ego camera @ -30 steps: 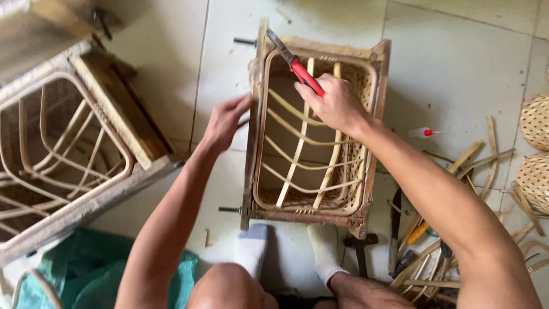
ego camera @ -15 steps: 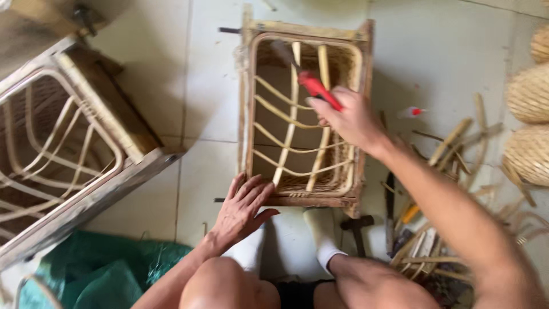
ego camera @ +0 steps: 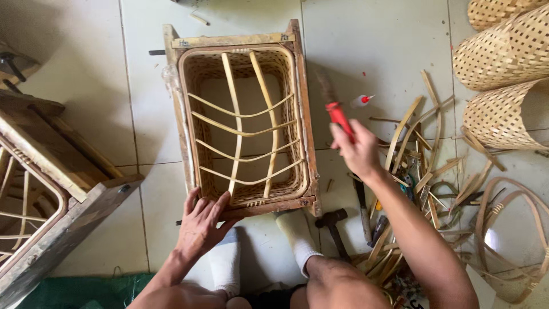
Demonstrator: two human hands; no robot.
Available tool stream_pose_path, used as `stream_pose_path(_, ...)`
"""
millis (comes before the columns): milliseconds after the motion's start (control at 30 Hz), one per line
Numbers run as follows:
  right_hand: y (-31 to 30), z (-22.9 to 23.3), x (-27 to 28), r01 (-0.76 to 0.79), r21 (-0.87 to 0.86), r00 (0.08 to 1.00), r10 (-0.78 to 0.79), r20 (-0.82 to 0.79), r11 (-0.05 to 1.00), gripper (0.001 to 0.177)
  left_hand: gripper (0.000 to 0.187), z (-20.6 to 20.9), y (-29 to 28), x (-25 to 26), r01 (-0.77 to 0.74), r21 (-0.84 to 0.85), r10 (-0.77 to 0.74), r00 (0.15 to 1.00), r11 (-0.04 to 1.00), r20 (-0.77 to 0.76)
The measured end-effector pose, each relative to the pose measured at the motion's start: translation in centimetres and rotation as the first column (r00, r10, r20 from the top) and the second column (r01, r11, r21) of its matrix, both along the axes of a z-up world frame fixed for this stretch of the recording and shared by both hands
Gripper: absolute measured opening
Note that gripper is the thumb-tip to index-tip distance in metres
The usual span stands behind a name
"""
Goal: The person sits on the floor and assembles a rectangular woven basket using a wooden mold. They cut excess bamboo strips with pliers, apply glue to the frame, and hammer a bamboo rim into place.
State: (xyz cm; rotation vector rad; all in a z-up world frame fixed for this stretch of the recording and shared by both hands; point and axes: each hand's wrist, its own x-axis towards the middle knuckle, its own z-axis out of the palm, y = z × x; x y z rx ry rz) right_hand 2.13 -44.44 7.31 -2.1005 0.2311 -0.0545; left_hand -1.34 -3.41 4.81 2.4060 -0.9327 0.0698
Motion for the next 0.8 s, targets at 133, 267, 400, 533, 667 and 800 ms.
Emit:
stream_pose_path(133, 0.3, -0.5, 3.0, -0.031, 0.113, 0.978, 0.053, -0.202, 0.993, 0.035, 0.074, 0.2, 0.1, 0.1, 0.017, 0.055, -0.017, 1.0, 0.998, -0.011)
stream_pose_path(267, -0.9, -1.7, 0.6, 0.143, 0.257, 0.986, -0.115, -0.123, 0.956, 0.04, 0.077, 0.0, 0.2, -0.3, 0.012, 0.008, -0.012, 1.0, 1.0, 0.005)
stream_pose_path(400, -2.4, -5.4, -4.8, 0.216, -0.039, 0.957, -0.219, -0.189, 0.976, 0.046, 0.078, -0.3, 0.2, -0.4, 0.014, -0.017, -0.014, 1.0, 1.0, 0.005)
stream_pose_path(533, -2.1, -9.8, -10.5, 0.104, -0.369, 0.854, -0.273, -0.442, 0.924, 0.056, 0.075, -0.5, 0.4, -0.9, 0.004, -0.026, -0.003, 1.0, 1.0, 0.019)
stream_pose_path(667, -1.3, -11.6, -11.8, 0.188, -0.352, 0.877, -0.318, -0.361, 0.917, 0.047, 0.066, -0.4, 0.8, -1.2, 0.036, -0.015, -0.035, 0.997, 0.999, 0.073)
stream_pose_path(800, -1.7, -9.9, -8.9, 0.302, -0.353, 0.953, -0.279, 0.116, 0.886, 0.051, 0.065, -0.8, 1.4, -2.0, 0.058, 0.096, -0.067, 0.994, 0.994, 0.091)
